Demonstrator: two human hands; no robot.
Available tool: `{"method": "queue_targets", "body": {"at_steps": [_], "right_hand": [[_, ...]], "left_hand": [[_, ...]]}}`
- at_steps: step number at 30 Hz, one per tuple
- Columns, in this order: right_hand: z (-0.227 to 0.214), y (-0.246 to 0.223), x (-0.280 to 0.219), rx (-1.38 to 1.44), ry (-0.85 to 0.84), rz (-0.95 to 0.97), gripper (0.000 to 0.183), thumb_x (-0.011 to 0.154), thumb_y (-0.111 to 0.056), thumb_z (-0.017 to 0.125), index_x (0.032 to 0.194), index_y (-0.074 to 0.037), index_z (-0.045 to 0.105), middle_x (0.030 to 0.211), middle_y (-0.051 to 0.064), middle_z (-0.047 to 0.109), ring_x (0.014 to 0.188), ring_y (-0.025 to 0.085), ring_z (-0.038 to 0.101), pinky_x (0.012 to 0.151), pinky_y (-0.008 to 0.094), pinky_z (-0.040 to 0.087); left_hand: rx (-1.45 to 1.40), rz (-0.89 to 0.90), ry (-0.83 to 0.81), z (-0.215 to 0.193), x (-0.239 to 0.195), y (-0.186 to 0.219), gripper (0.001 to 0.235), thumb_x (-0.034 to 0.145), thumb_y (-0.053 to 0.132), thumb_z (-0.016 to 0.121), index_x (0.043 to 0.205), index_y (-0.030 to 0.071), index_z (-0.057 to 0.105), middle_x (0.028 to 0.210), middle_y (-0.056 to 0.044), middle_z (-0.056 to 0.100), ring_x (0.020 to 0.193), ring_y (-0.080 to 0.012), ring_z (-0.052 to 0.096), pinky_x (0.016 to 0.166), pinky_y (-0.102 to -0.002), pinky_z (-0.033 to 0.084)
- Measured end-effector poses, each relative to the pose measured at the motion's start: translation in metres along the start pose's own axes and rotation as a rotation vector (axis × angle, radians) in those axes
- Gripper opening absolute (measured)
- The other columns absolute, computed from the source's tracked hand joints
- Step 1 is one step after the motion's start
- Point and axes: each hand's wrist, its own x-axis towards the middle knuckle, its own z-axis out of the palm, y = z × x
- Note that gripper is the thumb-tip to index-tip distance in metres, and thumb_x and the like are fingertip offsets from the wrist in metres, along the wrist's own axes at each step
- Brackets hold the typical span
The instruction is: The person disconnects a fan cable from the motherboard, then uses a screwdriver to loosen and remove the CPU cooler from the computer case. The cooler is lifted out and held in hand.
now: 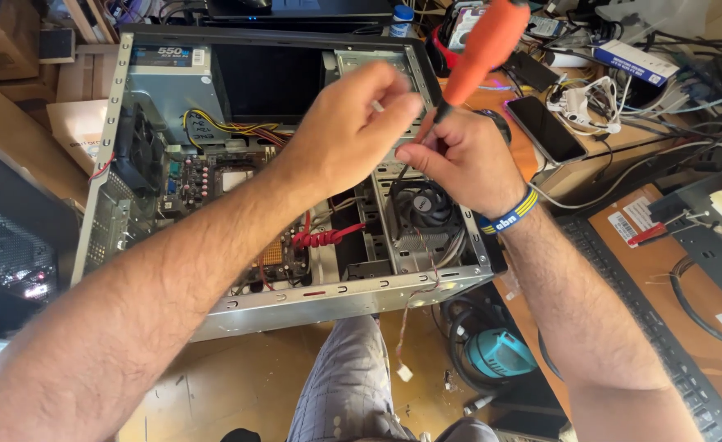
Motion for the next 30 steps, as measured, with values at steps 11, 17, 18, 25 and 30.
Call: {"method": "queue_targets", "body": {"at_steps": [11,17,18,25,30], "right_hand": [[-0.036,-0.005,0.002,0.057,-0.049,-0.011,0.043,0.095,-0.046,0.069,0.104,-0.005,0.061,0.091,0.005,0.056,0.077,0.016,0.051,0.068,0.032,0.042],[-0.112,-0.025,0.024,0.252,-0.046,-0.205,0.034,0.112,-0.007,0.059,0.136,0.006,0.04,0.121,0.026,0.059,0.096,0.03,0.067,0.075,0.034,0.054],[-0.123,-0.029,0.028,0.092,-0.098,-0.216,0.011,0.119,0.007,0.059,0.126,0.015,0.056,0.099,0.021,0.065,0.087,0.026,0.066,0.08,0.035,0.053],[-0.143,-0.052,0.065,-0.123,-0.419,-0.09,0.015,0.116,-0.006,0.049,0.118,0.003,0.06,0.092,0.011,0.071,0.084,0.019,0.071,0.077,0.031,0.058],[-0.149,-0.041,0.066,-0.493,-0.361,-0.295,0.022,0.121,-0.018,0.058,0.115,-0.004,0.074,0.083,0.005,0.065,0.071,0.025,0.057,0.065,0.039,0.042]], "left_hand": [[0.075,0.138,0.038,0.031,0.019,-0.008,0.018,0.089,0.02,0.075,0.082,0.01,0.063,0.069,-0.002,0.061,0.063,-0.0186,0.053,0.057,-0.036,0.04],[0.022,0.076,-0.079,0.033,0.007,-0.006,0.023,0.095,0.018,0.072,0.076,0.01,0.063,0.065,0.002,0.057,0.056,-0.0112,0.049,0.051,-0.029,0.039],[0.041,0.09,-0.084,0.035,0.005,-0.011,0.034,0.097,0.018,0.072,0.068,0.012,0.055,0.064,0.001,0.053,0.055,-0.011,0.047,0.051,-0.029,0.04],[0.178,-0.242,-0.564,0.037,-0.037,-0.024,0.085,0.076,0.048,0.081,0.141,0.004,0.05,0.148,-0.018,0.053,0.138,-0.033,0.049,0.119,-0.051,0.03],[0.2,-0.384,-0.512,0.041,-0.041,-0.03,0.083,0.066,0.049,0.091,0.134,0.013,0.059,0.145,-0.01,0.057,0.139,-0.0299,0.046,0.115,-0.05,0.032]]}}
